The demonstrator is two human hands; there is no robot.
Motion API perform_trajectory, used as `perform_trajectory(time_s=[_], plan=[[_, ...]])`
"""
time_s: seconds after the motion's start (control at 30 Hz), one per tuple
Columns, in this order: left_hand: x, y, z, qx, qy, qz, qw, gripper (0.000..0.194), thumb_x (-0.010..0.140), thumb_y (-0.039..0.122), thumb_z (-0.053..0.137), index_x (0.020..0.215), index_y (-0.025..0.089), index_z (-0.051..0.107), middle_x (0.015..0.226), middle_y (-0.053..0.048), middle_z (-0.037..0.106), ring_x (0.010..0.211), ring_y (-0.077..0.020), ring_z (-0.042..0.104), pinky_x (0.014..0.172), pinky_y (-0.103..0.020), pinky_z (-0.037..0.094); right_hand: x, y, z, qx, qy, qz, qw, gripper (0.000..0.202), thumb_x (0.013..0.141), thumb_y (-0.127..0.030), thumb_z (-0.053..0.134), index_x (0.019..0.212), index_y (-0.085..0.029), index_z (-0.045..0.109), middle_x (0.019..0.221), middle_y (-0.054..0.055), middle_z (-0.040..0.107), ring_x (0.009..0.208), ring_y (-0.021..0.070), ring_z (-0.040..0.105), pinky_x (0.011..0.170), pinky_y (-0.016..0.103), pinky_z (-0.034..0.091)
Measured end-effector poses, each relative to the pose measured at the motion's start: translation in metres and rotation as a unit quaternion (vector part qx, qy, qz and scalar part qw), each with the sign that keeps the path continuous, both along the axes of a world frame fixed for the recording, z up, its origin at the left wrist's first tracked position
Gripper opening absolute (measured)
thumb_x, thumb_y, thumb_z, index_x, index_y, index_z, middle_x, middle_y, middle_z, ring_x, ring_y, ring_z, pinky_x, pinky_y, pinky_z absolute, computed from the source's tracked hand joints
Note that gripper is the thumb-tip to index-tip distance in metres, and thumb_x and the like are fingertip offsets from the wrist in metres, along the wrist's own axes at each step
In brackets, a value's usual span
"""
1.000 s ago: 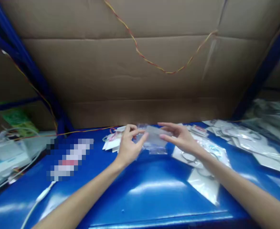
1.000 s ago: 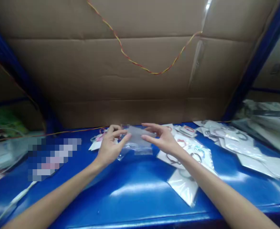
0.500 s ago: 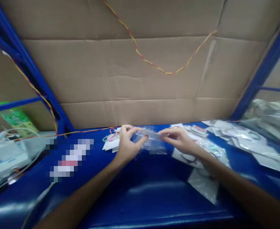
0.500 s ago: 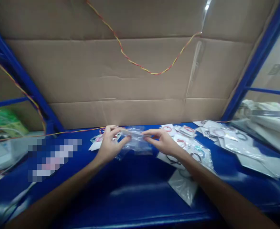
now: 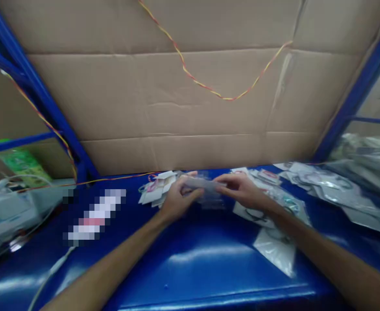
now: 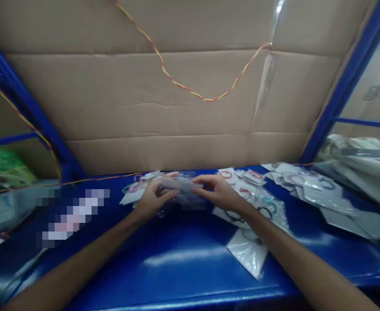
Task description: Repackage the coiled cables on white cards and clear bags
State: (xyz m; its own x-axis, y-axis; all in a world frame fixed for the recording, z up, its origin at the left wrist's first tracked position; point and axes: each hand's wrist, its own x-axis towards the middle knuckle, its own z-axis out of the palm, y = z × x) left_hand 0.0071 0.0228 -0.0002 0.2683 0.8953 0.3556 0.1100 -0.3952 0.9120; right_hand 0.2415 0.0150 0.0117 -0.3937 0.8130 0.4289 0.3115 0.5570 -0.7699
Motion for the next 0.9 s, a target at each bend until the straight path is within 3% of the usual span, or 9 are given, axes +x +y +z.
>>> perform_trajectory(time_s=[0.17,0.37,0.6,0.73,0.9], plan=[[-0.002,0.003,0.005,-0.053,-0.083,-0.052,0.994,0.034,0.086,0.044,0.070,0.109,0.018,0.073,0.117,-0.011,0.074,0.109,-0.0304,0.069,0.090,-0.044,0.059,0.001,0.005,-0.003,-0.083,0.100,-0.006,0.992,0.034,0.084,-0.049,0.075,0.098,-0.019,0.079,0.088,0.005,0.078,0.071,0.0184,0.070,0.066,0.030,0.059],[0.001,0.005,0.004,-0.139,-0.126,-0.132,0.973,0.045,0.091,0.055,0.059,0.113,0.019,0.074,0.116,-0.012,0.075,0.106,-0.0292,0.069,0.076,-0.039,0.062,0.010,0.011,-0.001,-0.103,0.149,-0.049,0.982,0.035,0.075,-0.049,0.082,0.091,-0.017,0.081,0.079,0.004,0.078,0.064,0.0172,0.068,0.058,0.028,0.057],[0.004,0.004,0.001,-0.137,-0.093,-0.079,0.983,0.035,0.086,0.050,0.071,0.097,0.018,0.077,0.102,-0.008,0.076,0.090,-0.0224,0.070,0.070,-0.032,0.060,0.010,0.010,-0.001,-0.137,0.174,-0.087,0.971,0.033,0.069,-0.046,0.089,0.077,-0.016,0.078,0.070,0.004,0.074,0.059,0.0154,0.064,0.055,0.027,0.055],[0.000,0.007,0.001,-0.142,-0.103,-0.027,0.984,0.038,0.080,0.051,0.077,0.096,0.016,0.076,0.098,-0.007,0.075,0.084,-0.0195,0.069,0.063,-0.027,0.059,0.010,0.011,0.000,-0.192,0.182,-0.041,0.964,0.037,0.077,-0.050,0.082,0.083,-0.014,0.079,0.071,0.003,0.071,0.060,0.0143,0.064,0.057,0.027,0.057],[-0.005,0.013,0.001,-0.154,-0.122,-0.011,0.980,0.046,0.075,0.056,0.081,0.095,0.015,0.075,0.095,-0.009,0.076,0.074,-0.0190,0.071,0.050,-0.022,0.052,0.009,0.013,-0.002,-0.210,0.202,0.004,0.957,0.036,0.085,-0.052,0.074,0.097,-0.018,0.081,0.090,0.008,0.075,0.079,0.0204,0.069,0.064,0.031,0.062]])
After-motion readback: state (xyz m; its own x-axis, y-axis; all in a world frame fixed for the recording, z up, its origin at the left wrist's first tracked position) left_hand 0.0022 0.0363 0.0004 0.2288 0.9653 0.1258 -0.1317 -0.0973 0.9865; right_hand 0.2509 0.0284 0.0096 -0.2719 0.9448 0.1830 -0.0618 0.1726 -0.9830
